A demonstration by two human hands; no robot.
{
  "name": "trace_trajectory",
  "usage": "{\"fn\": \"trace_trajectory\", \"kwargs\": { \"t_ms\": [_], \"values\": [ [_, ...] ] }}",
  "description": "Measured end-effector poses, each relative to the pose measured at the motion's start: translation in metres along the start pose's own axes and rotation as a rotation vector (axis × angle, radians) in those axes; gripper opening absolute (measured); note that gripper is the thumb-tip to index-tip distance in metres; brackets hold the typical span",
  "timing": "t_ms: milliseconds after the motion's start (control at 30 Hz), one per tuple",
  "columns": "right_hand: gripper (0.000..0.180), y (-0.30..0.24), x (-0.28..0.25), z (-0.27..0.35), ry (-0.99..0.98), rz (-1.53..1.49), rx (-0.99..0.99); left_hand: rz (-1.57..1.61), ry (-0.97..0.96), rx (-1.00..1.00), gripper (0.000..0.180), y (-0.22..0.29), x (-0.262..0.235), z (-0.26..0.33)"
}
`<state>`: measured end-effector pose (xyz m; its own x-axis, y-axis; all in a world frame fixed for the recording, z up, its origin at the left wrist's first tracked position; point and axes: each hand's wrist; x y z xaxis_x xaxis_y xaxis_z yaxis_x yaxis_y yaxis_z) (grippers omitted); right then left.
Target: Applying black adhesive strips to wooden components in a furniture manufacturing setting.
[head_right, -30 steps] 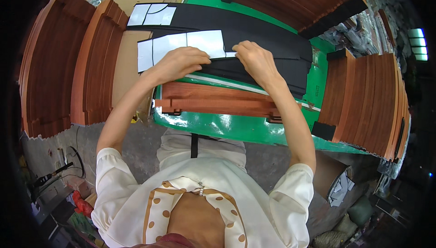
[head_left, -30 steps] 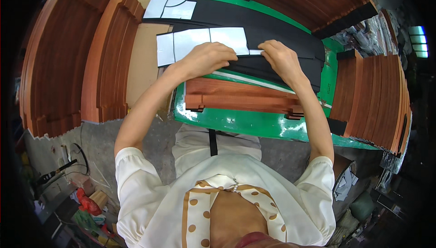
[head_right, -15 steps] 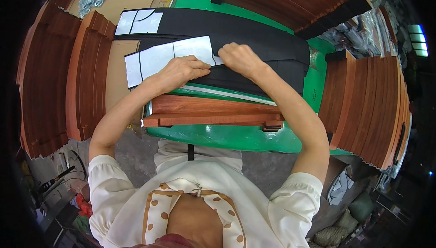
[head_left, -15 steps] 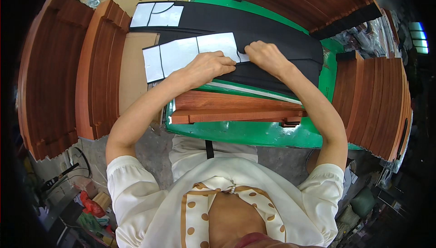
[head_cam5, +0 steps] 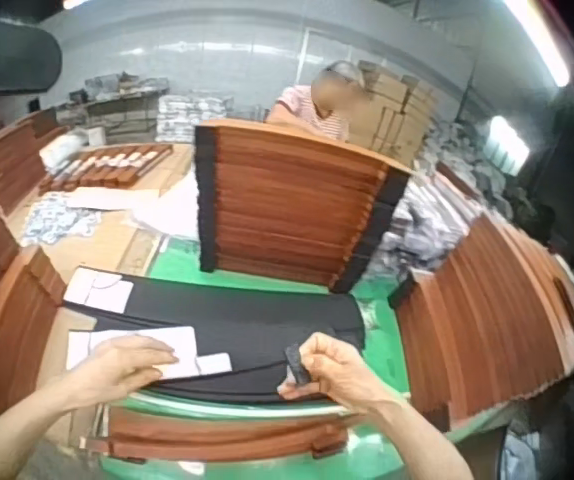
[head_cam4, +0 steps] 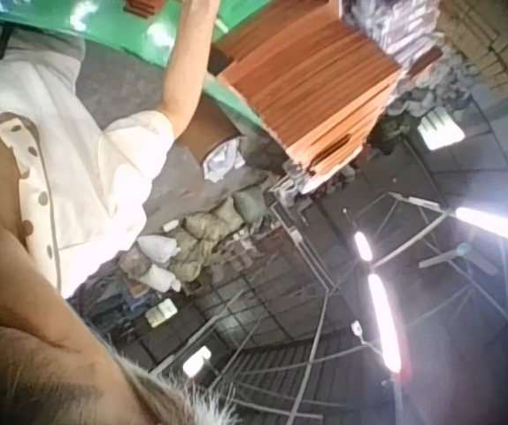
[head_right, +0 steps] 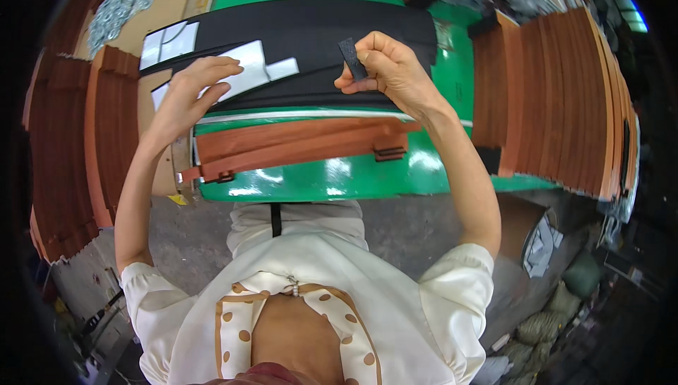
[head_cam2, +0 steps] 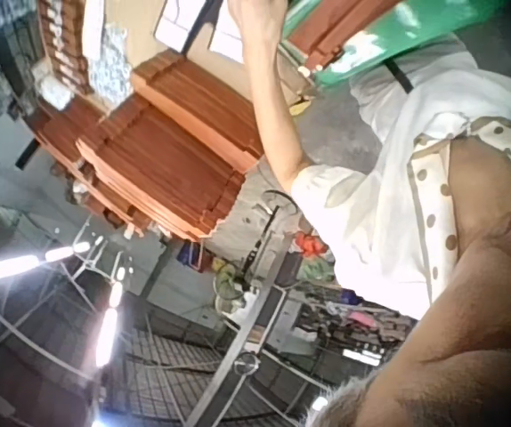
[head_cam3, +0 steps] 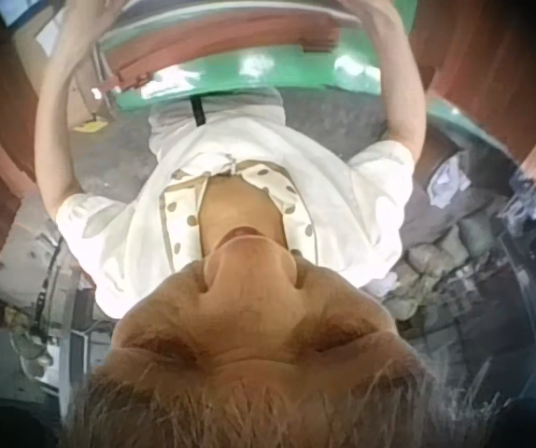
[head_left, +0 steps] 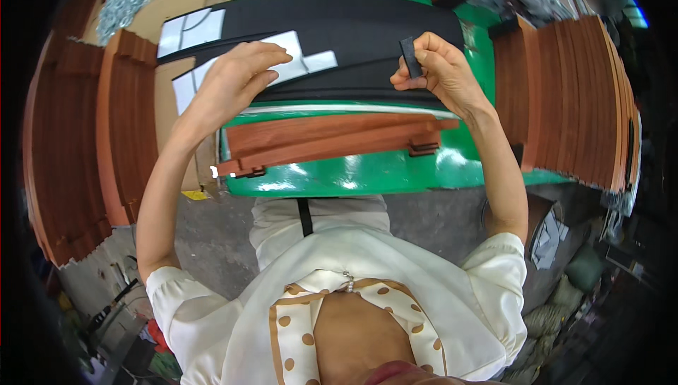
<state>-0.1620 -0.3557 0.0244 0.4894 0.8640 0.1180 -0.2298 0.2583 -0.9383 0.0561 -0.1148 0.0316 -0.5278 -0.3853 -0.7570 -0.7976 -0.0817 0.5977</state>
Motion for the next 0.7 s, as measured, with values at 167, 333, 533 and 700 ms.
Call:
{"fn": "trace_trajectory", "kwargs": {
  "t_ms": [167, 333, 533, 700],
  "values": [
    [0.018, 0.008, -0.041, 0.064, 0.083, -0.142, -0.163, 0.028, 0.096, 0.198, 0.020, 0.090, 0.047, -0.006],
    [0.019, 0.029, -0.032, 0.111, 0.326, 0.380, -0.384, 0.702, 0.126, -0.247, 0.022, 0.147, 0.112, -0.003],
    [0.025, 0.039, -0.026, 0.148, 0.357, 0.787, -0.832, 0.814, -0.076, -0.281, 0.020, 0.156, 0.132, 0.002],
    [0.022, 0.053, -0.030, 0.162, 0.282, 0.748, -0.796, 0.591, -0.093, -0.126, 0.013, 0.165, 0.135, 0.008]
  ]
}}
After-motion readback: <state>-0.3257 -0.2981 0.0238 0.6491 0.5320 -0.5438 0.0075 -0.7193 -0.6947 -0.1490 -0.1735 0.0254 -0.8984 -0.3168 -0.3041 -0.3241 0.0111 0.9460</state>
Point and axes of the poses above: each hand's wrist, its own z-axis away from the middle knuckle, its own x-axis out of the palm, y = z × x, and after that the axes turned 9 degrees about y, right-handed
